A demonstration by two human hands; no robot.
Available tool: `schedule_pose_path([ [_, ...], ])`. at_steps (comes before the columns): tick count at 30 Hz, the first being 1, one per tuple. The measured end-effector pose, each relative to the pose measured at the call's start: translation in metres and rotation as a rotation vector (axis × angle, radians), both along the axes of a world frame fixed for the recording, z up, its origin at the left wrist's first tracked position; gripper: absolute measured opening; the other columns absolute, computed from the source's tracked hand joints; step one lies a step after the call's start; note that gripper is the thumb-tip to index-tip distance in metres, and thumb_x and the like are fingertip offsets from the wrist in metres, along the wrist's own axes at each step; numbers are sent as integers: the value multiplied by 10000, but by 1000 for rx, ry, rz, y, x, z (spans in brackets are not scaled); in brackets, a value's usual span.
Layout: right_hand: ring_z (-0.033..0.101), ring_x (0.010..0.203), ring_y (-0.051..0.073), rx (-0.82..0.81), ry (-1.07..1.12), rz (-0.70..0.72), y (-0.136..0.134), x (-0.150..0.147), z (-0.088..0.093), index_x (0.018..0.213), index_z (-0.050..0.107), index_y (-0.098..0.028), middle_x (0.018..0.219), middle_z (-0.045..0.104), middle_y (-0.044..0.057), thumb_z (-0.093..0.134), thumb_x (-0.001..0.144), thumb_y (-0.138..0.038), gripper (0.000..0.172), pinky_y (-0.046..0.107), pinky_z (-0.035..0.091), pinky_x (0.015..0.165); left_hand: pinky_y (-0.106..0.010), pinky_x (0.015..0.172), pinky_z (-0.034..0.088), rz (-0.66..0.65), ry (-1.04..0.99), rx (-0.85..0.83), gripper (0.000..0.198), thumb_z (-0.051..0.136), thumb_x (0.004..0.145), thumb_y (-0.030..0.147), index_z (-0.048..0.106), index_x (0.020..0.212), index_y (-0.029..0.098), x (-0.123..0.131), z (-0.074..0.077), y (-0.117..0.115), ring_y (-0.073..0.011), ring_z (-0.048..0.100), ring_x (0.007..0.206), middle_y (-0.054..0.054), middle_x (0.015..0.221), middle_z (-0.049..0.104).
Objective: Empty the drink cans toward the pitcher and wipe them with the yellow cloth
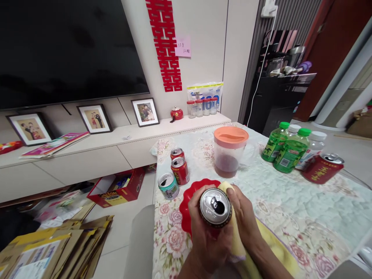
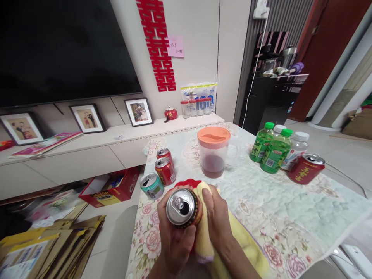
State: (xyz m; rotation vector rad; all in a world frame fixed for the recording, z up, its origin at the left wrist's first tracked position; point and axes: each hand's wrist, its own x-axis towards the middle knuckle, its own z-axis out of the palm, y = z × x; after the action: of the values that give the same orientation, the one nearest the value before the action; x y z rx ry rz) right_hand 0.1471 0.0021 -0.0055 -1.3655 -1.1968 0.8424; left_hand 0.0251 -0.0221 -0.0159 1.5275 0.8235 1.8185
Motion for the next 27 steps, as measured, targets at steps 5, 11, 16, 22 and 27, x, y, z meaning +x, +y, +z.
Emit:
schedule_pose_path([
  [5, 780, 948, 277, 24, -182, 0, -3, 2, -2, 1245, 745, -260, 1132, 819, 69, 373, 1067, -681, 589, 394, 575, 842, -462, 1087, 613, 97, 29, -26, 667, 792, 944, 430, 485, 1506, 243, 1, -7, 8, -317, 695, 1314, -166, 1439, 626],
  [11, 718, 1331, 313, 156, -163, 6, -18, -7, 0, 1518, 628, -199, 1456, 741, 118, 415, 1104, -649, 648, 435, 597, 1066, -425, 1012, 627, 238, -69, -210, 672, 836, 891, 536, 494, 1390, 243, 1, -3, 18, -286, 745, 1165, -119, 1308, 690],
  [16, 542, 1542, 268, 358, -164, 34, -36, -8, -7, 1660, 497, -315, 1690, 546, 28, 469, 1160, -450, 518, 442, 440, 1281, -457, 1003, 632, 135, -117, -373, 815, 797, 907, 629, 401, 1528, 282, 1, 1, 14, -326, 738, 1247, -155, 1423, 689],
  [22, 519, 1546, 269, 544, -183, 11, -28, -12, -18, 1702, 393, -370, 1689, 535, 31, 402, 1184, -468, 528, 457, 456, 1251, -441, 1008, 653, 1, -142, -379, 761, 792, 949, 553, 423, 1576, 330, 8, 2, 3, -313, 745, 1260, -149, 1519, 657],
  [27, 632, 1407, 248, 468, 40, -58, -18, -15, -11, 1524, 578, -273, 1494, 688, 74, 352, 1182, -532, 485, 429, 530, 1165, -434, 1051, 631, 77, -22, -135, 660, 822, 947, 443, 524, 1526, 337, 9, -7, 2, -306, 720, 1282, -111, 1504, 644],
])
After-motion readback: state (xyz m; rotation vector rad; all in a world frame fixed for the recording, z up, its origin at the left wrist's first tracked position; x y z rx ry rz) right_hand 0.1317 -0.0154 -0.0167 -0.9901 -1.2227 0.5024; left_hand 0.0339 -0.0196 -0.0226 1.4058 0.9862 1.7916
